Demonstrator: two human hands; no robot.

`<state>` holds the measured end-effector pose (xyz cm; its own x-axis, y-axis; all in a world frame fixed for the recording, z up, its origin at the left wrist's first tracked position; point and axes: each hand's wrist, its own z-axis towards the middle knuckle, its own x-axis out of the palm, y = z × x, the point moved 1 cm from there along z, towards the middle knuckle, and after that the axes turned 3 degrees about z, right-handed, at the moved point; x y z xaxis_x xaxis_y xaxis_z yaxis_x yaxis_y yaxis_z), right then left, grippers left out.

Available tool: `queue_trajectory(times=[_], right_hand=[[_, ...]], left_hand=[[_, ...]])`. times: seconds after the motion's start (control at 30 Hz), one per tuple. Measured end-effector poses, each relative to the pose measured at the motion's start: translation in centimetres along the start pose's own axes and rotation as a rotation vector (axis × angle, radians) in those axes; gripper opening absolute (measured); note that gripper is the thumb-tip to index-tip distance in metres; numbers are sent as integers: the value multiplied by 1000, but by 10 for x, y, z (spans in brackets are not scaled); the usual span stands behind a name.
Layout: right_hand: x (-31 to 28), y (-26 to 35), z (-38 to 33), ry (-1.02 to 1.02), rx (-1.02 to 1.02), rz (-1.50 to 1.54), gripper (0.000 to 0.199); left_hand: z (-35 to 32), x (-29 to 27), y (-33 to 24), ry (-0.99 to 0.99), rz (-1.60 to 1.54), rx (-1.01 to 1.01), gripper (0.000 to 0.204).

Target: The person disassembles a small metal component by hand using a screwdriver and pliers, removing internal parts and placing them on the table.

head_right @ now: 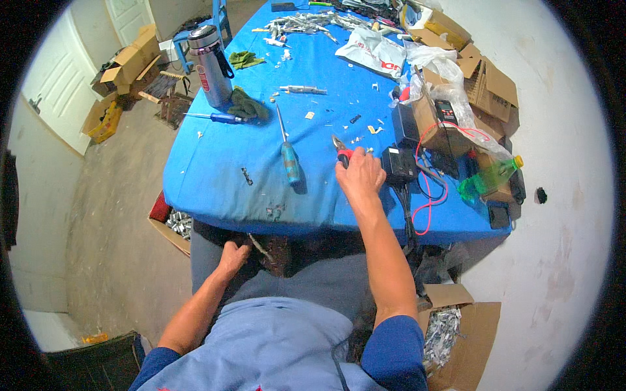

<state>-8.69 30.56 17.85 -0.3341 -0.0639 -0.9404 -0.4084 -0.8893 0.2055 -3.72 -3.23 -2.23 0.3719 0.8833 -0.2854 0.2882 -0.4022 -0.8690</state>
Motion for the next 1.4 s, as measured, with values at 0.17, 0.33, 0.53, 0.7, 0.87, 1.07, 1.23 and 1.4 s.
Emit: queue_trajectory(times=[0.17,0.33,0.53,0.7,0.87,1.07,1.23,1.4], right_hand=[[0,12,29,-146,-141,167,35],[16,32,93,-219,-301,330,26],[54,54,157,-134,-319,303,23],[93,65,193,-153,-330,291,28],[118,70,211,-83,-348,127,29],[101,70,196,-88,-289,146,26],[39,69,127,173,-274,622,26],[-28,58,21,330,-380,830,25]], left_hand=[[1,5,-10,7,260,114,35],[27,9,16,116,423,151,42],[17,5,11,53,309,87,43],[20,2,22,98,317,80,47],[17,-7,-14,184,223,-3,45],[24,1,2,163,59,62,61],[35,3,18,227,237,56,57],[27,10,-2,64,133,304,50]])
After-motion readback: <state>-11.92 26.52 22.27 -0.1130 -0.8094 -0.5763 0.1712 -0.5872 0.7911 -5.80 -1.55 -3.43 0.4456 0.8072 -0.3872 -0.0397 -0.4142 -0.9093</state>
